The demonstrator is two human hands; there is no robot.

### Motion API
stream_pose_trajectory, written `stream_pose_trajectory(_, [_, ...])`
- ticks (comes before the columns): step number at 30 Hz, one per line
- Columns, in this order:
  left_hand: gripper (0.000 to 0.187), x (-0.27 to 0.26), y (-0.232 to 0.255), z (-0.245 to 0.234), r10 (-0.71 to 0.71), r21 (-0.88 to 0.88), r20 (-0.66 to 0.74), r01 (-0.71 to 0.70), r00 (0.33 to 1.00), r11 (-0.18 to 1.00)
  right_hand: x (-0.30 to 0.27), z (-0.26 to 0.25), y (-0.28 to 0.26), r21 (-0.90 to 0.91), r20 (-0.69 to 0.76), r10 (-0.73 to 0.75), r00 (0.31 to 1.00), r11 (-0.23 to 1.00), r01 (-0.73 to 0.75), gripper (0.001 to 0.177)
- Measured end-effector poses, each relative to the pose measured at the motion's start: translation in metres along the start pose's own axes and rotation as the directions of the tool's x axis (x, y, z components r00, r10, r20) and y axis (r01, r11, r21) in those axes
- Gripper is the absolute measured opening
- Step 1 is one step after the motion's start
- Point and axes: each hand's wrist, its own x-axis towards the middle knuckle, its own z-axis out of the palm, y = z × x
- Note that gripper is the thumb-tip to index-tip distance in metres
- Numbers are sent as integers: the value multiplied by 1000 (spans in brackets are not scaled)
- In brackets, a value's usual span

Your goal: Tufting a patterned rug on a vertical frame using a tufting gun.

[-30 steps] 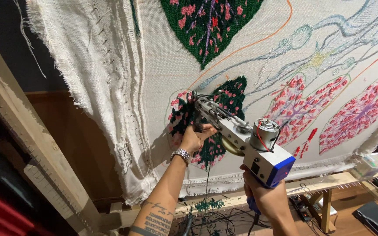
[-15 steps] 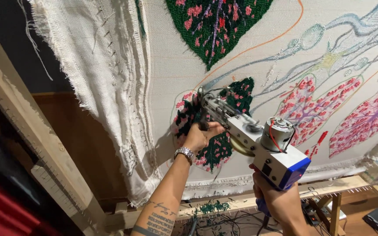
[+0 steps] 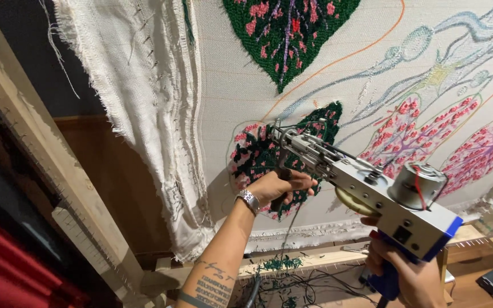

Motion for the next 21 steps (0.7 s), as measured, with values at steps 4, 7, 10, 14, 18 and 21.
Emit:
stream_pose_trajectory(4, [37,2,0,14,-10,65,-40,12,999,998,-6,-18,-1,-22,17,-33,999,999,33,44])
stream_pose_trajectory(7, [34,5,-3,16,32,108,-31,-28,999,994,-8,-27,3,109,60,-19,998,994,13,47])
stream_pose_trajectory(10, [30,-2,2,20,66,259,-78,-43,995,965,-8,-34,7,96,65,-38,997,995,32,45])
stream_pose_trajectory(14, [31,-2,-6,16,68,198,-62,-55,996,979,-7,-36,11,106,69,-60,996,993,53,39])
stream_pose_trajectory(18, [32,-22,21,29,-84,82,-113,94,990,992,-8,-24,2,49,20,3,1000,999,-4,37])
stream_pose_trajectory(21, [34,-9,0,19,38,157,-97,-22,995,987,-10,-11,-2,-27,1,-66,998,997,66,38])
